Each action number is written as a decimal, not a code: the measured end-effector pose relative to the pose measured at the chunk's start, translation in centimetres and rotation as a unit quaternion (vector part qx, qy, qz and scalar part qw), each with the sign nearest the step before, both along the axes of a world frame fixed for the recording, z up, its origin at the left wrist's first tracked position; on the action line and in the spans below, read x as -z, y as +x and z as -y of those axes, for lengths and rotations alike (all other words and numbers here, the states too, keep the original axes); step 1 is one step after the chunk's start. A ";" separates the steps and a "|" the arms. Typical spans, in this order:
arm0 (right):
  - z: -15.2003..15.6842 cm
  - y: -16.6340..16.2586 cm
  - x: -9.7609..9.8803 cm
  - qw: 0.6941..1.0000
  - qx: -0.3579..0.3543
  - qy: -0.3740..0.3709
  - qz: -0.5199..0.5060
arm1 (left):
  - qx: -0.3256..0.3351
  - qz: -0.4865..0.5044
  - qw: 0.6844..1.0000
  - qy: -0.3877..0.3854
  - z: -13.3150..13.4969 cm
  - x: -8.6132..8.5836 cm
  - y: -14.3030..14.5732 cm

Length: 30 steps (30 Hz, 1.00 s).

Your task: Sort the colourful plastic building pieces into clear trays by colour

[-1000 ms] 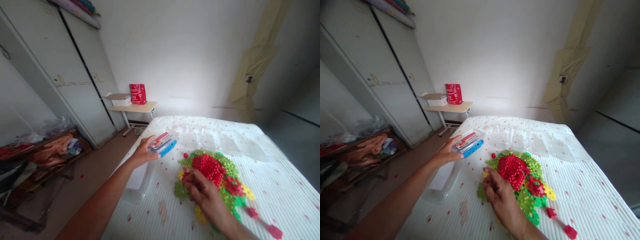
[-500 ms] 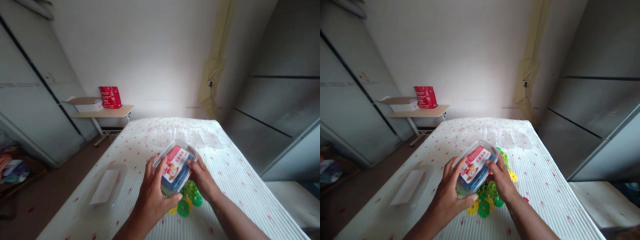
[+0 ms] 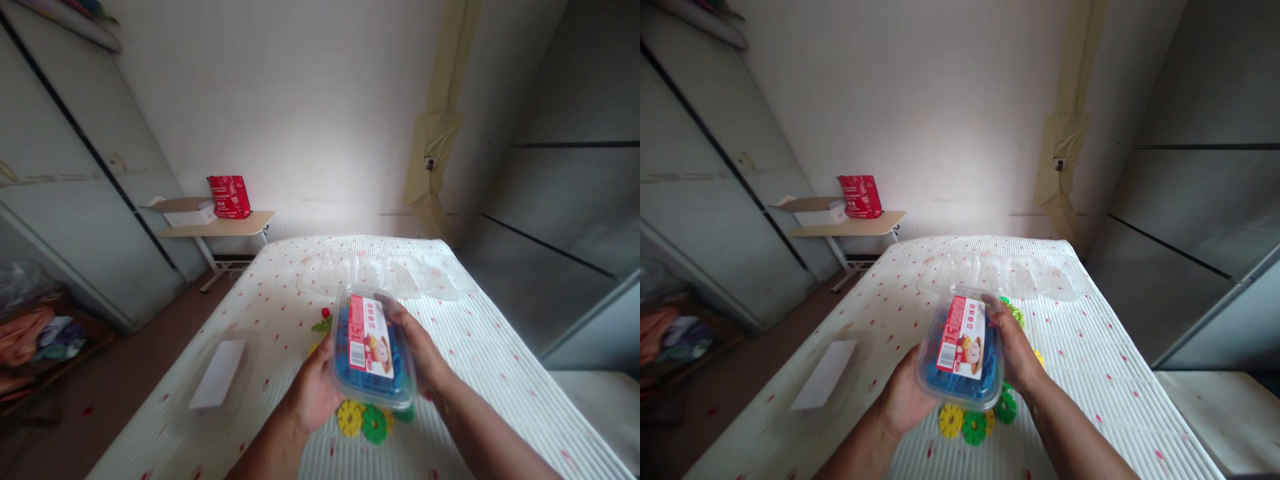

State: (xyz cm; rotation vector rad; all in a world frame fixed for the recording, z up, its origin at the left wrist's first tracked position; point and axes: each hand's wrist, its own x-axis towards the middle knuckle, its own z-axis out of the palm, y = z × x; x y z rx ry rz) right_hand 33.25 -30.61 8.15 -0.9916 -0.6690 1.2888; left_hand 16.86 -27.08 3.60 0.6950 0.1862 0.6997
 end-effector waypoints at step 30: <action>2.4 -2.5 -0.4 0.856 0.017 0.183 0.484 | -0.250 -0.068 0.964 0.056 -0.3 2.1 -0.7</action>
